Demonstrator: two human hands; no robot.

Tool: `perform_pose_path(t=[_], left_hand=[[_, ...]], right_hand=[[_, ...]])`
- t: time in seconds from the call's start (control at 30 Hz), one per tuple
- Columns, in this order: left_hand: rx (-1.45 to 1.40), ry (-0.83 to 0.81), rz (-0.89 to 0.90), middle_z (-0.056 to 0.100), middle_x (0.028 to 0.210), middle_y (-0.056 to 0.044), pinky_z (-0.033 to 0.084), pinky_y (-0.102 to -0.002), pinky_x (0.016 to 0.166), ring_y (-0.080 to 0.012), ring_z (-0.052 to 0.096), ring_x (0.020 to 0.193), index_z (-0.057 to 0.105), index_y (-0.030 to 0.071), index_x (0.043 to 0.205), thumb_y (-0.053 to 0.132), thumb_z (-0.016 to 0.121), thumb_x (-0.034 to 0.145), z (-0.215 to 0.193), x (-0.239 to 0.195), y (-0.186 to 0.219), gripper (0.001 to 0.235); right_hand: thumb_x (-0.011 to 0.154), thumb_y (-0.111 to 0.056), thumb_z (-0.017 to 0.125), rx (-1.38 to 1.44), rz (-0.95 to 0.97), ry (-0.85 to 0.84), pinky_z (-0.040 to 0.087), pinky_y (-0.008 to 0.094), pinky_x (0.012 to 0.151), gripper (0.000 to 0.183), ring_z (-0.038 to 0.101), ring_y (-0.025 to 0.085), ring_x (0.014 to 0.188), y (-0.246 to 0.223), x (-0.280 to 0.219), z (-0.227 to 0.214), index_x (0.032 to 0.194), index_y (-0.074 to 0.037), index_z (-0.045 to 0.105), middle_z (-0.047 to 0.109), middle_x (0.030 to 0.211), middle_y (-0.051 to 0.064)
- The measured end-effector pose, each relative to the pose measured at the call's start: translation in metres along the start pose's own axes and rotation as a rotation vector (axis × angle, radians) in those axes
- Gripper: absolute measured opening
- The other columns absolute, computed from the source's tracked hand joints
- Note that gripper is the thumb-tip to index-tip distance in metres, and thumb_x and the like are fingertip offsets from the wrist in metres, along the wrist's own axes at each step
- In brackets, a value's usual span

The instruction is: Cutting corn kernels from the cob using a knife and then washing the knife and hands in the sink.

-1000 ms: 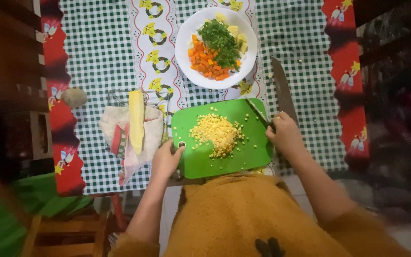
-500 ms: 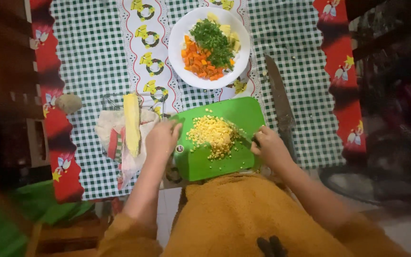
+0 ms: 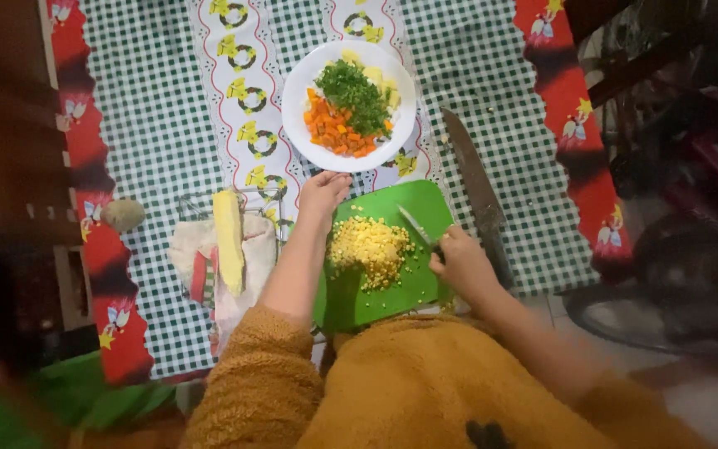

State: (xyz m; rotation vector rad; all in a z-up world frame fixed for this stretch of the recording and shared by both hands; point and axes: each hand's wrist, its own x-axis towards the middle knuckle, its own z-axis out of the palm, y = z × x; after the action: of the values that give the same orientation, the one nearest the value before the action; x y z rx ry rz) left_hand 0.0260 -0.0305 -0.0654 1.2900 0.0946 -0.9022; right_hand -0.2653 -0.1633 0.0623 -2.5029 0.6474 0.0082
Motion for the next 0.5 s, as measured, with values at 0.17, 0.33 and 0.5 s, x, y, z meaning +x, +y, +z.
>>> perform_pose_path(t=[0.17,0.33,0.5], left_hand=[[-0.008,-0.025,0.058,0.073,0.102,-0.007,0.052,-0.024,0.069,-0.013,0.067,0.084,0.069,-0.004,0.117,-0.007,0.063,0.09,-0.029,0.028,-0.003,0.028],[-0.076,0.023,0.264,0.069,0.103,-0.007,0.041,-0.026,0.059,-0.0162,0.056,0.079,0.066,-0.006,0.124,-0.019,0.056,0.088,-0.043,0.037,0.029,0.04],[-0.221,0.117,0.204,0.068,0.13,-0.008,0.052,-0.022,0.07,-0.0142,0.066,0.103,0.051,0.001,0.142,-0.018,0.047,0.088,-0.046,0.027,0.042,0.057]], right_hand=[[0.08,-0.012,0.075,-0.032,-0.124,0.056,0.055,0.047,0.077,0.023,0.062,0.038,0.092,0.007,0.008,0.01,0.087,0.006,0.063,0.059,0.101,0.021],[0.083,-0.016,0.076,-0.083,-0.023,-0.063,0.055,0.048,0.076,0.024,0.063,0.037,0.094,-0.001,0.017,0.009,0.088,0.005,0.064,0.059,0.101,0.019],[0.079,-0.018,0.077,-0.058,-0.095,-0.051,0.056,0.046,0.078,0.026,0.063,0.036,0.094,-0.001,0.023,0.004,0.088,0.004,0.066,0.062,0.098,0.019]])
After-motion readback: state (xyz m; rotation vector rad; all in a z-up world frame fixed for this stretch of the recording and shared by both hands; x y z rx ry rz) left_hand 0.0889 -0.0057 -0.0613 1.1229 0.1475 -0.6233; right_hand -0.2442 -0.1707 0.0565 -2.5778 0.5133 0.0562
